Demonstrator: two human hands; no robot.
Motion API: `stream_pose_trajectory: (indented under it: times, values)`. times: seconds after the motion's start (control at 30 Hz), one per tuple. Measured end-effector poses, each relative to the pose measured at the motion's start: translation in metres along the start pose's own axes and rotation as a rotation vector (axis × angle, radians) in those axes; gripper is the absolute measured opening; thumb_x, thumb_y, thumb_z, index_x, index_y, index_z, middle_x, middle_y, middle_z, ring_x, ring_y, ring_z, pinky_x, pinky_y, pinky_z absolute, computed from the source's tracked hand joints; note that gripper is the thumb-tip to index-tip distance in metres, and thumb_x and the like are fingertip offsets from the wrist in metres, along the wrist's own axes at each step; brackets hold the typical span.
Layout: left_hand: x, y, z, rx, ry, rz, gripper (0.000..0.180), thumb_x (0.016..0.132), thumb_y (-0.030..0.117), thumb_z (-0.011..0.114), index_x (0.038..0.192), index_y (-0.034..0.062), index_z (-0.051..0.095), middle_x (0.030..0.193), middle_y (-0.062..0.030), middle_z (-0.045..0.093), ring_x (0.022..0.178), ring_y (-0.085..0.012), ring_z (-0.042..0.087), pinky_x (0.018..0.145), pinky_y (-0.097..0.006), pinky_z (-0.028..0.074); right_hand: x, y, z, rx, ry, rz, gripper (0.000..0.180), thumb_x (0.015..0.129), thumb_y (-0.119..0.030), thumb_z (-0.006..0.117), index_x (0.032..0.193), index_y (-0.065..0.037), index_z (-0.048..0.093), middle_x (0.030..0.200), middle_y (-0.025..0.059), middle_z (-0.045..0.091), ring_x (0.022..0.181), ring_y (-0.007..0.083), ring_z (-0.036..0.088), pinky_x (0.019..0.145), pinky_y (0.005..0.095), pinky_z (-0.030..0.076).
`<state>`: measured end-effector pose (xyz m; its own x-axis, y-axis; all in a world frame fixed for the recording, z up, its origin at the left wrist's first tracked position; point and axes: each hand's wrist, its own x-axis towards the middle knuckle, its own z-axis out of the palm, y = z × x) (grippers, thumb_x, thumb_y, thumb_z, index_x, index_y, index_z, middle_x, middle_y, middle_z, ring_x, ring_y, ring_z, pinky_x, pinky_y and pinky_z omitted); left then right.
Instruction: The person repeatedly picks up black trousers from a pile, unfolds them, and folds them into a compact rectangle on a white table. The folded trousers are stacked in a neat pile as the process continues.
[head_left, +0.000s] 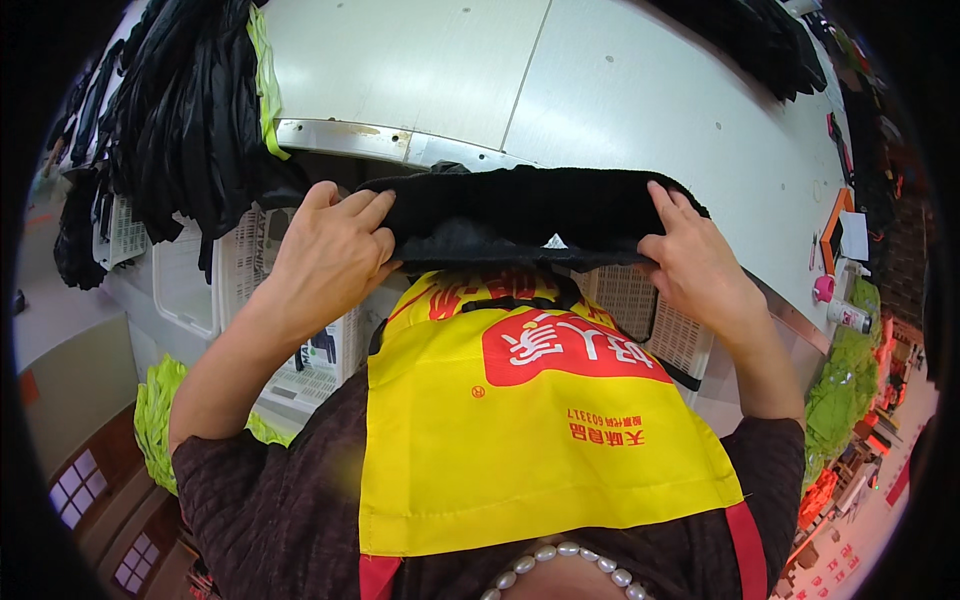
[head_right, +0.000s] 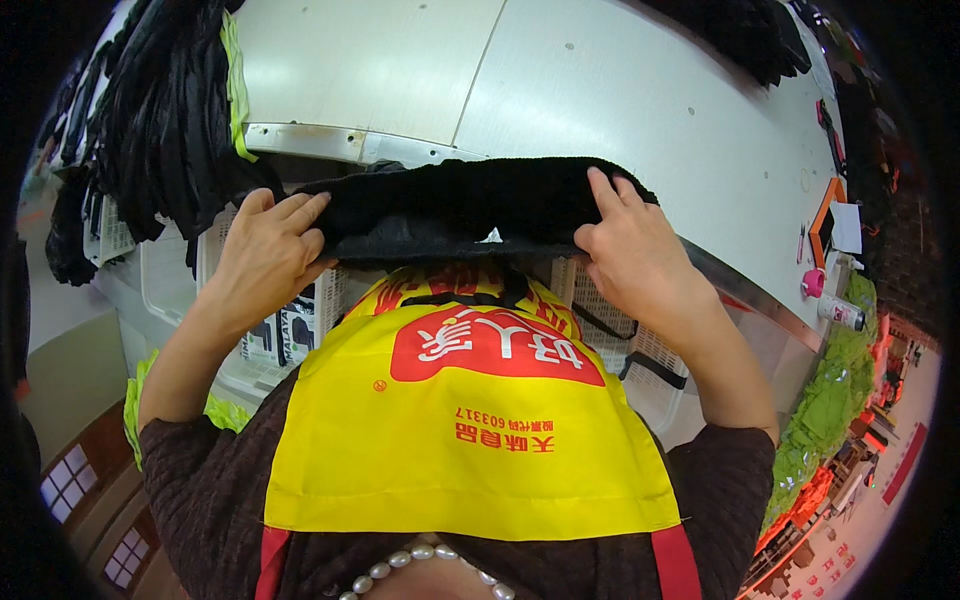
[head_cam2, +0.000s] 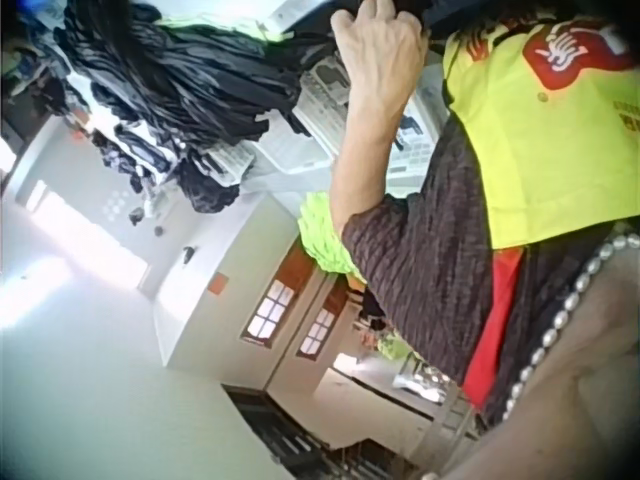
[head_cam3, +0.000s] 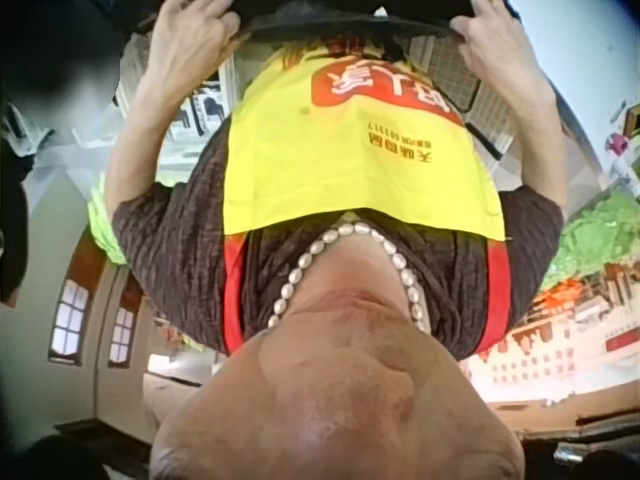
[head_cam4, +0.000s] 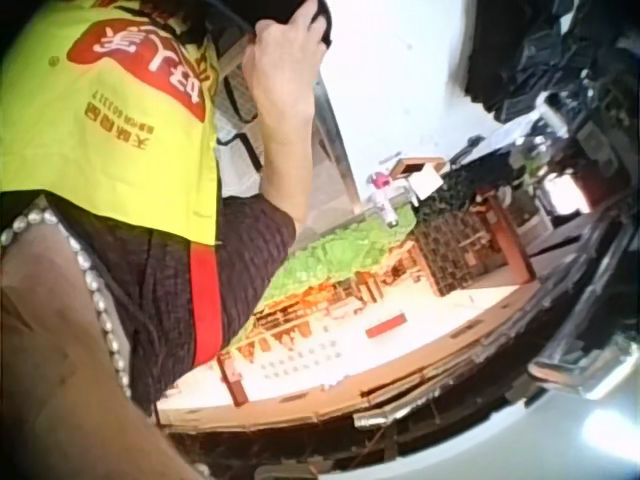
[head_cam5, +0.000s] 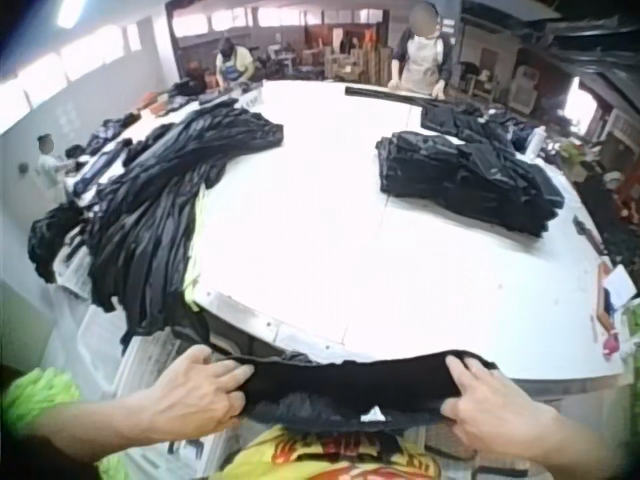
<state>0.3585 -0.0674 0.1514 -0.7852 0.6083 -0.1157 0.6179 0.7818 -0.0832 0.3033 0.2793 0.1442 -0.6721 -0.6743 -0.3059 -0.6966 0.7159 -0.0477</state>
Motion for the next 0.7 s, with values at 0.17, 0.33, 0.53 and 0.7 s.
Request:
stream_pose_trajectory:
  times: [0.17,0.33,0.53,0.7]
  values:
    - [-0.003,-0.013,-0.003,-0.067,0.107,0.038,0.009,0.069,0.015,0.062,0.068,0.0059,0.063,0.108,-0.0108,0.063,0.101,-0.0185,0.056,0.092,-0.039,0.037,0.002,-0.001,-0.027,-0.005,-0.106,0.005,0.011,0.072,-0.008,0.064,0.081,-0.004,0.065,0.111,0.0192,0.056,0.095,0.0280,0.059,0.072,0.0375,0.052]
    - [-0.007,-0.015,-0.009,-0.079,0.153,0.042,0.006,0.067,0.010,0.060,0.066,0.0036,0.059,0.108,-0.0100,0.063,0.104,-0.0200,0.055,0.092,-0.038,0.039,0.004,-0.006,-0.029,-0.060,-0.154,-0.029,0.007,0.072,-0.008,0.062,0.078,-0.004,0.064,0.091,0.0108,0.060,0.080,0.0232,0.061,0.063,0.0358,0.050]
    - [-0.016,-0.020,-0.010,-0.132,0.158,0.074,0.008,0.067,0.008,0.060,0.064,0.0026,0.055,0.110,-0.0111,0.062,0.106,-0.0213,0.055,0.090,-0.036,0.040,-0.003,0.001,-0.008,-0.176,0.150,-0.213,0.009,0.068,-0.008,0.061,0.076,-0.005,0.062,0.093,0.0079,0.059,0.096,0.0232,0.051,0.079,0.0359,0.043]
    - [-0.019,-0.014,-0.002,-0.187,0.189,0.069,0.010,0.068,0.007,0.060,0.063,0.0020,0.053,0.109,-0.0119,0.063,0.108,-0.0231,0.056,0.089,-0.036,0.042,-0.022,0.018,-0.014,0.018,0.248,-0.050,0.035,0.063,-0.006,0.073,0.094,-0.005,0.058,0.103,0.0106,0.055,0.098,0.0262,0.051,0.081,0.0356,0.045]
